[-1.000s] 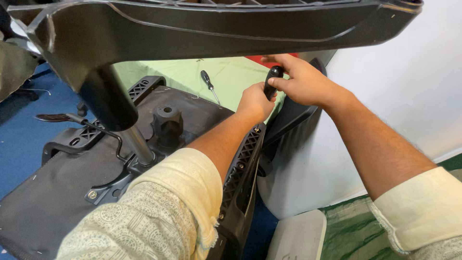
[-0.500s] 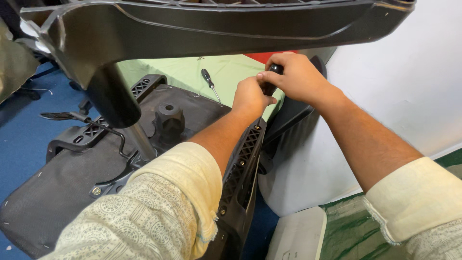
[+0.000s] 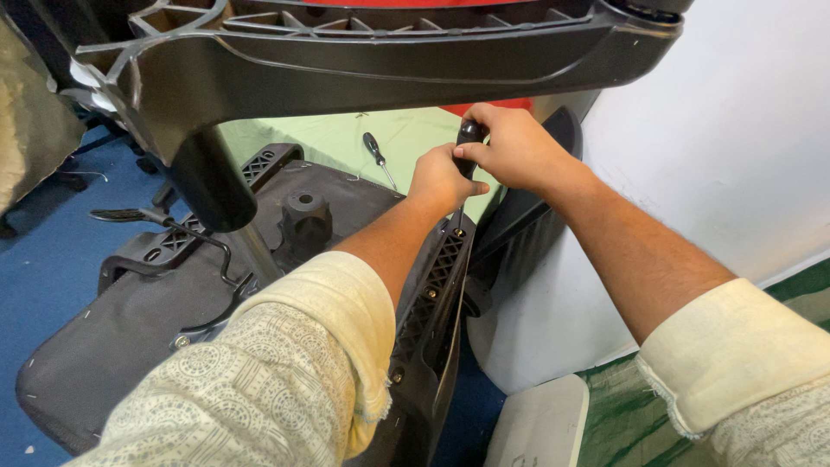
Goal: The person uses a screwdriver to tighten screws into a black plastic frame attached to a padded base. They work on multiple screw locations along the frame's edge and near the central pole, securing the components together.
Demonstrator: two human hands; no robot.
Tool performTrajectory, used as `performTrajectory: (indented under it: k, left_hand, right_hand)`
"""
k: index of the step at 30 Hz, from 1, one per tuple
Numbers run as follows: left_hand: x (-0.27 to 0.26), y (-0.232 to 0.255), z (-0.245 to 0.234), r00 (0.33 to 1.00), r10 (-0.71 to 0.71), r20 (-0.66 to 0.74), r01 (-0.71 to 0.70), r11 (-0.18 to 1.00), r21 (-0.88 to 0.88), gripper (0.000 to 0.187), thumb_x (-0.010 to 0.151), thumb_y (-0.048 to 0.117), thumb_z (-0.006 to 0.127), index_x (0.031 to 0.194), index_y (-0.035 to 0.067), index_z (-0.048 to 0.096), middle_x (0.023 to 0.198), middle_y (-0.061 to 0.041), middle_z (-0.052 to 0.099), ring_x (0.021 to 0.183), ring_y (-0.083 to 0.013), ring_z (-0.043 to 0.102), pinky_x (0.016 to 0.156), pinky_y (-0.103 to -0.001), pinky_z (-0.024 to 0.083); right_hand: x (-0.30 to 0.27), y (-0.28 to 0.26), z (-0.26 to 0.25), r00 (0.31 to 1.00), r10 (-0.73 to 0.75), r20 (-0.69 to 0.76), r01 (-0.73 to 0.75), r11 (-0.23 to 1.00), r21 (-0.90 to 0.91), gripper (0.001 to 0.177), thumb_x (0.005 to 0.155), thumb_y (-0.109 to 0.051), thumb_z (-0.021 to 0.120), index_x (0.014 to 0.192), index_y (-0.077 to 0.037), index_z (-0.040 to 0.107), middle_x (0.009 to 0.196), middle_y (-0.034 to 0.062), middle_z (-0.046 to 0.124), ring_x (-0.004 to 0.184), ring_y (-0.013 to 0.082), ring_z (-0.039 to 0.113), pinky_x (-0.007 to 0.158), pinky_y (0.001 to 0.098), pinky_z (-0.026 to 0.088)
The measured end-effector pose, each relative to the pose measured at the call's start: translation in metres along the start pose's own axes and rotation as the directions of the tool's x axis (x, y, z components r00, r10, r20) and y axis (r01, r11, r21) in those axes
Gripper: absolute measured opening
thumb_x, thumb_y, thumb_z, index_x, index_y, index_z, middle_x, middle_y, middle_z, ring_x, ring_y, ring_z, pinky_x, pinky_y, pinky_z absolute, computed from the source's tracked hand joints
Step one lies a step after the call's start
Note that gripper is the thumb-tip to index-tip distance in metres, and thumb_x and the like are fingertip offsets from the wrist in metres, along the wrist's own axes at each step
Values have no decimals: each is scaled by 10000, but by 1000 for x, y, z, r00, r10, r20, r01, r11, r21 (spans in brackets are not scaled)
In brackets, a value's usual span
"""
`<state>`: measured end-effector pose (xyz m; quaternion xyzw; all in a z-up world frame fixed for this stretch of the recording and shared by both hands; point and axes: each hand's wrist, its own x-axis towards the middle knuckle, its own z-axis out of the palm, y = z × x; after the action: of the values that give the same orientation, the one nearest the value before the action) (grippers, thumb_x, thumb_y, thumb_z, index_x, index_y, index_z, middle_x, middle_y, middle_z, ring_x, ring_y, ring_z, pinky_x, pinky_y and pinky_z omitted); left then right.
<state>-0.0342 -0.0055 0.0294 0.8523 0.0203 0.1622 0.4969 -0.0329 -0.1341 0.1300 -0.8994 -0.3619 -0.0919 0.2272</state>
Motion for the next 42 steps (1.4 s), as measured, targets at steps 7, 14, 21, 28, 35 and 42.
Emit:
performTrajectory:
  k: [7,14,21,28,35,42]
  left_hand:
    - [-11,13,-2,984,-179,1,176,970,-165,338,814,37,751,1145,83,699,929,-77,782,882,-198,786,787,-354,572]
    - [-2,3,9,999,3,36,-4,1000,26,231,827,36,709,1055,56,676,935,-91,761,918,-246,737,803,-379,557]
    - [8,-3,7,994,-16,107,21,999,-44,462,761,101,792,1196,110,639,1034,-77,741,976,-244,715,817,-376,557]
    - [4,-1,5,990,-106,89,108,994,-9,446,730,126,886,1116,38,681,1030,-99,752,964,-228,723,831,-368,556]
    - [26,-22,3,980,35,196,-19,996,-83,412,802,47,770,1194,94,651,976,-53,775,940,-192,744,813,-356,569]
    - [51,-44,3,967,127,219,-102,987,-121,398,744,87,852,1106,58,691,1009,-63,766,951,-206,720,843,-349,551]
  right_hand:
    - [0,-2,5,991,131,-40,-132,991,-21,481,854,-342,802,1111,30,635,955,196,719,862,319,704,746,409,544]
    - [-4,22,-2,990,-139,2,138,987,76,466,904,-213,708,1311,-4,618,1133,163,719,1003,302,692,847,382,516]
    - [-6,8,-1,990,139,12,-139,990,-8,380,850,-310,783,1069,-8,714,894,151,751,797,282,710,742,405,546]
    - [-8,0,5,977,207,-45,-208,977,-44,498,841,-425,809,1000,26,673,856,179,721,749,289,694,688,415,547]
    - [3,16,15,997,-59,-39,60,998,21,440,909,-216,715,1298,-27,637,1092,166,712,933,268,672,793,383,514]
    - [20,4,30,983,62,-170,-63,998,-5,414,844,-244,831,1151,-10,683,1009,142,706,874,262,660,762,375,532]
